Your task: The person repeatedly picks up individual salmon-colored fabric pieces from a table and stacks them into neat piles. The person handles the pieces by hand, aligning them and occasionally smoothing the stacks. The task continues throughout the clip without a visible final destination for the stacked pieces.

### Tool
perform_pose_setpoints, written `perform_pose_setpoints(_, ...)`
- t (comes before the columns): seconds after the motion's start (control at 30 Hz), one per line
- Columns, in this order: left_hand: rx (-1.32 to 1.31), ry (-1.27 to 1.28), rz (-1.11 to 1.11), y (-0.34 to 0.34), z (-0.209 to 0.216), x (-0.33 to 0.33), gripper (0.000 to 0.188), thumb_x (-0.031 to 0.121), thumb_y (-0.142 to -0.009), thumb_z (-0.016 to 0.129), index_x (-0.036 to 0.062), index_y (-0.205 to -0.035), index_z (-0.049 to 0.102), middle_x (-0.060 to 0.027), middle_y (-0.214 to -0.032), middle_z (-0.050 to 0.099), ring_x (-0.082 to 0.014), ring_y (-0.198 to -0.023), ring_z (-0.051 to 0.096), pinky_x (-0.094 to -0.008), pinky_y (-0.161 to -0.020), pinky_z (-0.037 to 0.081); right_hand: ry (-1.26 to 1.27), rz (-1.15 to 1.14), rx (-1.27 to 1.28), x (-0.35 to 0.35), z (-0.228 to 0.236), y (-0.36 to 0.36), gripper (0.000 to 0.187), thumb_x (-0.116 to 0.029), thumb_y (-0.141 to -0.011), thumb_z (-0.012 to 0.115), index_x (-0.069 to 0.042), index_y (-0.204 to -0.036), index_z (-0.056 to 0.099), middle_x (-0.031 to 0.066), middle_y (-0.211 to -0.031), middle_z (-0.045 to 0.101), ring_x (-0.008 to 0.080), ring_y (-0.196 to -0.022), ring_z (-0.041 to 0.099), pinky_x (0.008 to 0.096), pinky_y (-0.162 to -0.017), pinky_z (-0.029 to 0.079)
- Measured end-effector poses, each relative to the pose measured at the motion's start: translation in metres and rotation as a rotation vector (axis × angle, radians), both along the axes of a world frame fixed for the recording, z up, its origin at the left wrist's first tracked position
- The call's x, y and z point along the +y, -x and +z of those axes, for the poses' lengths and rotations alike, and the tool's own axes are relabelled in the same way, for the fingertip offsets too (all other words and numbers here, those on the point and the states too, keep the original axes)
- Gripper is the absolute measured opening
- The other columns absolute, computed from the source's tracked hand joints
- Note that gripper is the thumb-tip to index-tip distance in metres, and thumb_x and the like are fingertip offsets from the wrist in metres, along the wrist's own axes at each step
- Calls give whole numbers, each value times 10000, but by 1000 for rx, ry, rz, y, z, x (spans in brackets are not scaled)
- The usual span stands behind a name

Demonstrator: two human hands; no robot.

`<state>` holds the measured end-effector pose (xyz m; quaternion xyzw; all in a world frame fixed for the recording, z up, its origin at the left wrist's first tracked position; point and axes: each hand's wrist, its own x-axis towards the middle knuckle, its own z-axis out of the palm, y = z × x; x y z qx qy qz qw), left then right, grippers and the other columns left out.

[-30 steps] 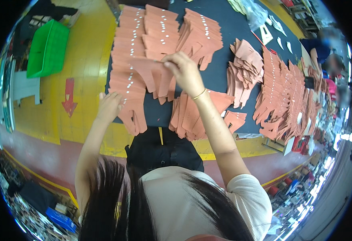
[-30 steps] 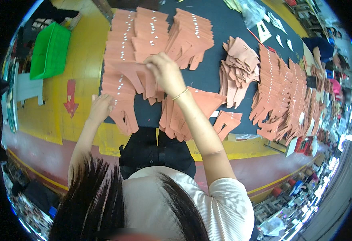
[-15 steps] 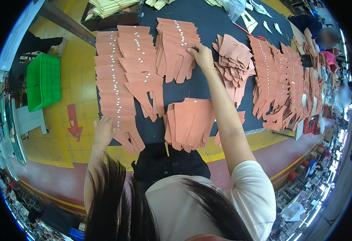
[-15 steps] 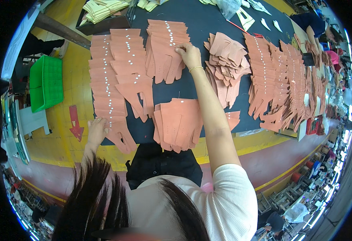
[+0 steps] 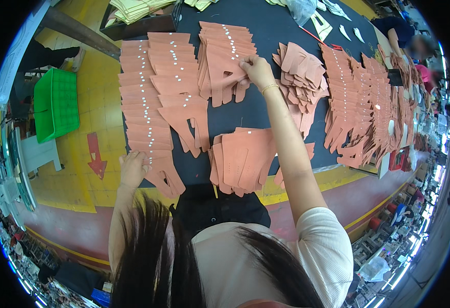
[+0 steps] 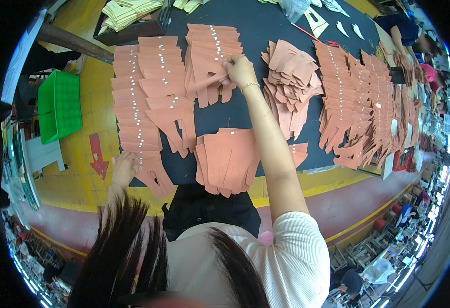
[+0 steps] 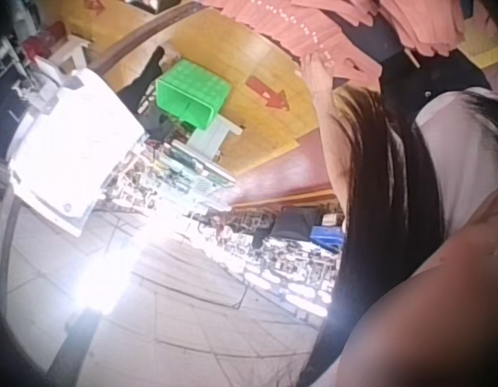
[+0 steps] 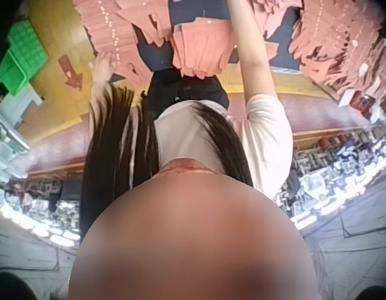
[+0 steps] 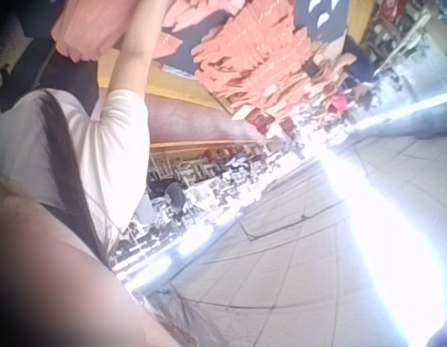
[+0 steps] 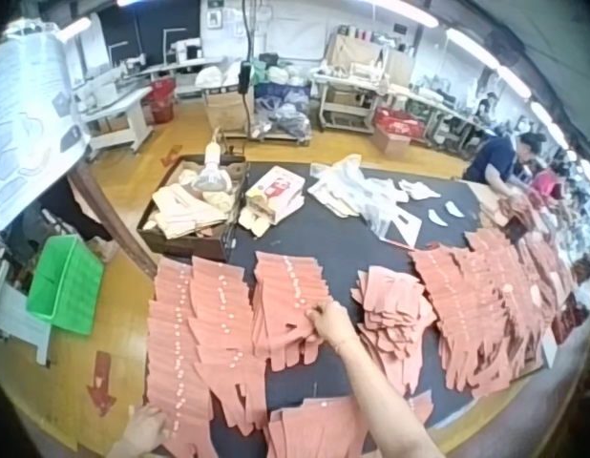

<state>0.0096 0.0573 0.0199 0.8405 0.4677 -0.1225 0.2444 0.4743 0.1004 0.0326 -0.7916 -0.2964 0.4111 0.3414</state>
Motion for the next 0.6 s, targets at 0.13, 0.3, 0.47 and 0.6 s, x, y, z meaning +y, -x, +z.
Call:
perform_pose_setpoints(0.13,-40,-20,-27,0,1,1,346,170,-689,793,82,-982,631,-94,-974,621,-309,-1064,566,-448,-918,320,28,156,-244,8,-6,-14,218,-176,-867,706,-17,-1015,722,199,-915,726,267,-663,727,367,-720,569)
perform_pose_setpoints(0.3,-23,-7,8,2,1,-1,363,181,-686,808,95,-994,637,-74,-998,632,-294,-1097,574,-463,-951,328,-16,230,-544,13,-33,-33,248,-267,-785,776,-98,-963,747,121,-935,742,299,-936,703,403,-805,541)
perform_pose_setpoints(0.47,-4,0,11,2,-3,-2,358,186,-689,807,94,-989,634,-76,-1005,635,-302,-1113,573,-465,-947,333,-79,233,-579,11,-46,-41,230,-274,-787,774,-100,-934,742,120,-906,740,303,-875,708,406,-771,542)
perform_pose_setpoints(0.6,-10,-42,-2,2,-5,-2,339,178,-701,797,96,-982,626,-79,-1002,634,-305,-1117,571,-466,-954,332,-114,243,-598,16,-49,-44,261,-256,-780,793,-64,-943,727,115,-887,725,264,-849,699,375,-766,540)
